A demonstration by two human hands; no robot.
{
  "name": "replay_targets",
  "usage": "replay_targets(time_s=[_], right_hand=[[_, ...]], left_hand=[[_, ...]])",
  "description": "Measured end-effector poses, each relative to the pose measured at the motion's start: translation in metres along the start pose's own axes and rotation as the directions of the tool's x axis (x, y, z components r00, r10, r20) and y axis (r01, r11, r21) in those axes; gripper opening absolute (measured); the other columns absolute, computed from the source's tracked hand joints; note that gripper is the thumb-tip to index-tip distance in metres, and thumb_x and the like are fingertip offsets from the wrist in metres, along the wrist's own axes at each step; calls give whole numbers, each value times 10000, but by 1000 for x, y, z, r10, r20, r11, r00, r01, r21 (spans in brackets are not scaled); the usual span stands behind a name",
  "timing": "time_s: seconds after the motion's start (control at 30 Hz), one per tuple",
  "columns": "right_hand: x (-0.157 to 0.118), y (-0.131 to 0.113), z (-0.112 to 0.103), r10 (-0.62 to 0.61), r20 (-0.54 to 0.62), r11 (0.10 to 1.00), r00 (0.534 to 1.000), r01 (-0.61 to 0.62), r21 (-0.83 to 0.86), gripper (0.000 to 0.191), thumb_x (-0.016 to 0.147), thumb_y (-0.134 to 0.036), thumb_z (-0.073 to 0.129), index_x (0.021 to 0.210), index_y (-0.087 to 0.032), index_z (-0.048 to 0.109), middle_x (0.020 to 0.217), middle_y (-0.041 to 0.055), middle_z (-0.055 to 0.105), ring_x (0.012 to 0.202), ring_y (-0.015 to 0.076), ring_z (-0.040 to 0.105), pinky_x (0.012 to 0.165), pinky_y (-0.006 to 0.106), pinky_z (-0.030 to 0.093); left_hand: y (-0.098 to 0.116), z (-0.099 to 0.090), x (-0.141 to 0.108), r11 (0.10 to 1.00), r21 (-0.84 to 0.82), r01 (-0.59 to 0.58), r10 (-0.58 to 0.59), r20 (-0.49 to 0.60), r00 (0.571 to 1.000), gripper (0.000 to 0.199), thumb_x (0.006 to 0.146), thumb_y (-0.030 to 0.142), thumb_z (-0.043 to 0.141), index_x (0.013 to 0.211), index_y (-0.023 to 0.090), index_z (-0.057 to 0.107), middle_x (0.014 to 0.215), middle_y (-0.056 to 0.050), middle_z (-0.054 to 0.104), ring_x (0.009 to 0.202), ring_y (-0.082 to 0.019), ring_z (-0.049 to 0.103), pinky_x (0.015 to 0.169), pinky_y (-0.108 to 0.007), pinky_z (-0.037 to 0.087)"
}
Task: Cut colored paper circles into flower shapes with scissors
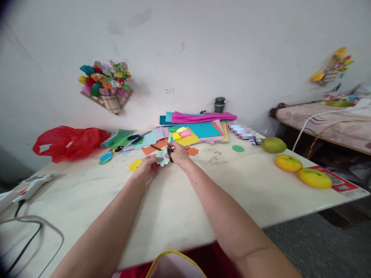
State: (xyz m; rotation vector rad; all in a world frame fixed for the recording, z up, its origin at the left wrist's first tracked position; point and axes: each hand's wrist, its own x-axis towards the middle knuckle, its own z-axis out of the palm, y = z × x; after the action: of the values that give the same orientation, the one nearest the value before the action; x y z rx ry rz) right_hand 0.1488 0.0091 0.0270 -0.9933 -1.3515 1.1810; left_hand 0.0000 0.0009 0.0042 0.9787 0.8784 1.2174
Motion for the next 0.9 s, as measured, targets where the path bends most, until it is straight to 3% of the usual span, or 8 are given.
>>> replay_targets(time_s=[0.3,0.5,0.6,0.7,0.8,0.9], right_hand=[[-5,-2,9,61,-138,994,988,-47,101,314,516,-105,625,816,-179,572,540,-78,517,499,95,489,488,206,366],[-6,-6,7,92,-146,991,985,-77,107,348,517,-207,746,801,-175,545,549,-65,537,455,87,506,416,188,344],[-7,-8,-1,106,-68,994,992,-104,36,371,562,-300,766,834,-170,550,541,-47,555,425,83,510,367,171,293],[-6,-6,-11,109,85,991,990,-101,-84,337,644,-413,725,793,-158,563,548,-15,583,414,78,520,335,160,257],[-5,-5,-16,131,226,983,965,-96,-159,353,689,-473,688,762,-152,560,590,17,624,441,91,564,325,155,273],[-7,-7,-17,201,293,968,935,-144,-205,389,687,-510,685,765,-153,550,599,37,646,457,107,586,324,156,303]], left_hand=[[-4,0,3,997,-66,-40,38,-19,999,184,535,133,725,701,107,650,663,-48,661,583,-136,609,573,-265,535],[-2,-2,4,990,-117,-84,75,-83,994,157,536,119,713,662,117,618,675,-47,658,608,-146,615,632,-304,547],[0,-4,4,978,-164,-133,101,-187,977,138,546,107,705,619,126,590,625,-32,639,586,-135,599,653,-310,548],[3,-6,5,972,-180,-152,101,-262,960,117,575,113,693,623,123,586,627,-40,648,599,-138,614,631,-285,545],[4,-6,5,967,-193,-168,101,-314,944,95,596,111,673,638,122,588,627,-41,654,587,-134,622,619,-263,542],[4,-6,5,961,-212,-180,97,-350,932,98,603,109,668,644,124,581,618,-37,652,570,-131,627,622,-258,542]])
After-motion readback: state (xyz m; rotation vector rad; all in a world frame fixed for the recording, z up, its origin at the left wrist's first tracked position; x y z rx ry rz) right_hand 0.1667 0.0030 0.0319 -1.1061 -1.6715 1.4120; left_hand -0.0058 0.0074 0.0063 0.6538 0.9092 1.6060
